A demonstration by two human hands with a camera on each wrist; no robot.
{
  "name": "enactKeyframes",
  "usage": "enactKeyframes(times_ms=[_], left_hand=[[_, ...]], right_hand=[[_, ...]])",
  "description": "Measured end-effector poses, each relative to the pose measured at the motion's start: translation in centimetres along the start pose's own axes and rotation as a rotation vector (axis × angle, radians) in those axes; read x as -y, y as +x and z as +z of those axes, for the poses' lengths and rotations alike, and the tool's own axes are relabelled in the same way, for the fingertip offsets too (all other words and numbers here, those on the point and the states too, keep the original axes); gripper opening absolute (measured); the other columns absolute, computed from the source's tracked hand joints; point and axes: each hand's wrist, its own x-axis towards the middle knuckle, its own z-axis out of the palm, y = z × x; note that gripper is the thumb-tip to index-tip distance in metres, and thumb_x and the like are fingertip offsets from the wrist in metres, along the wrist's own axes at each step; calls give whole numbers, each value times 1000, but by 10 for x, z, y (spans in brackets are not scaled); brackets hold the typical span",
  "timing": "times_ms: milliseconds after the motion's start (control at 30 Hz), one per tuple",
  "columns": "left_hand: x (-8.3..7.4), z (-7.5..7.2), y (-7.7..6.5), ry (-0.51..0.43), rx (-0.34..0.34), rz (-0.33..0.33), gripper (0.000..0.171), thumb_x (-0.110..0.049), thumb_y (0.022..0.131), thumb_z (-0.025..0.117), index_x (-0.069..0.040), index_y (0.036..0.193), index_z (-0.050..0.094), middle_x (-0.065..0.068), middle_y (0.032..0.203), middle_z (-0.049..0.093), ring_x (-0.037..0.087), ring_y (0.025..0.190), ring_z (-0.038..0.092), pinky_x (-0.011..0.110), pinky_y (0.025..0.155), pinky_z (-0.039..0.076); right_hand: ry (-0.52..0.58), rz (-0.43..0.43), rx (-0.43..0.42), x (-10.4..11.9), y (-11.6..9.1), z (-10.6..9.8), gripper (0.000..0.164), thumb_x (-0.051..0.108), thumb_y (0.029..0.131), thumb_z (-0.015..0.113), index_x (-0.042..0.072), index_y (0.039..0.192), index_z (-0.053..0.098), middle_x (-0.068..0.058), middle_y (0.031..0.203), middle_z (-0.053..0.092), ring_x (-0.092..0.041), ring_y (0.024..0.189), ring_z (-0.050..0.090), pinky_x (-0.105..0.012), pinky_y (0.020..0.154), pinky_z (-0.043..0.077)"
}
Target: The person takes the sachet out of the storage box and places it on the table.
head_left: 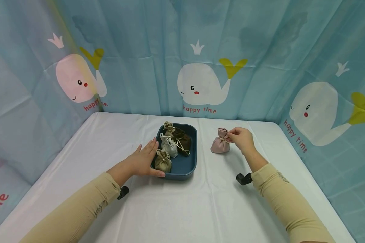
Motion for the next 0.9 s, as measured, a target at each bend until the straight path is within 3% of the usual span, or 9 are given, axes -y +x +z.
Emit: enactKeyframes(times_ms=[233, 433, 667, 900], left_hand=[[-1, -2, -1, 10, 7, -6, 128, -89, 59, 39, -3, 147, 1, 14, 152, -9, 30, 140, 1, 58, 106, 8], [-1, -2, -1, 9, 9, -6, 128, -88, 59, 39, -2, 147, 1, 14, 152, -9, 30, 139, 1, 58, 106, 8], [-3, -3, -2, 13, 9, -4, 127, -88, 60, 40, -2, 147, 2, 14, 152, -9, 30, 139, 1, 58, 106, 9], [-3, -3, -3, 3, 5, 2, 127, -87, 61, 41, -1, 146, 3, 16, 152, -6, 31, 139, 2, 59, 106, 9]], right_hand=[[27, -19, -25, 6, -1, -8, 20, 16, 88, 61, -3, 94, 65, -19, 92, 66, -24, 82, 67, -21, 65, 53], [19, -13, -32, 10, 1, -13, 20, 16, 89, 60, -2, 95, 65, -19, 93, 66, -24, 82, 67, -22, 66, 53], [41, -36, -43, 13, 2, -17, 22, 18, 89, 61, -2, 97, 65, -18, 96, 66, -12, 78, 67, -20, 66, 52], [71, -56, -60, 25, 0, -19, 25, 21, 89, 62, -2, 98, 65, -17, 95, 67, -13, 80, 67, -22, 69, 53]])
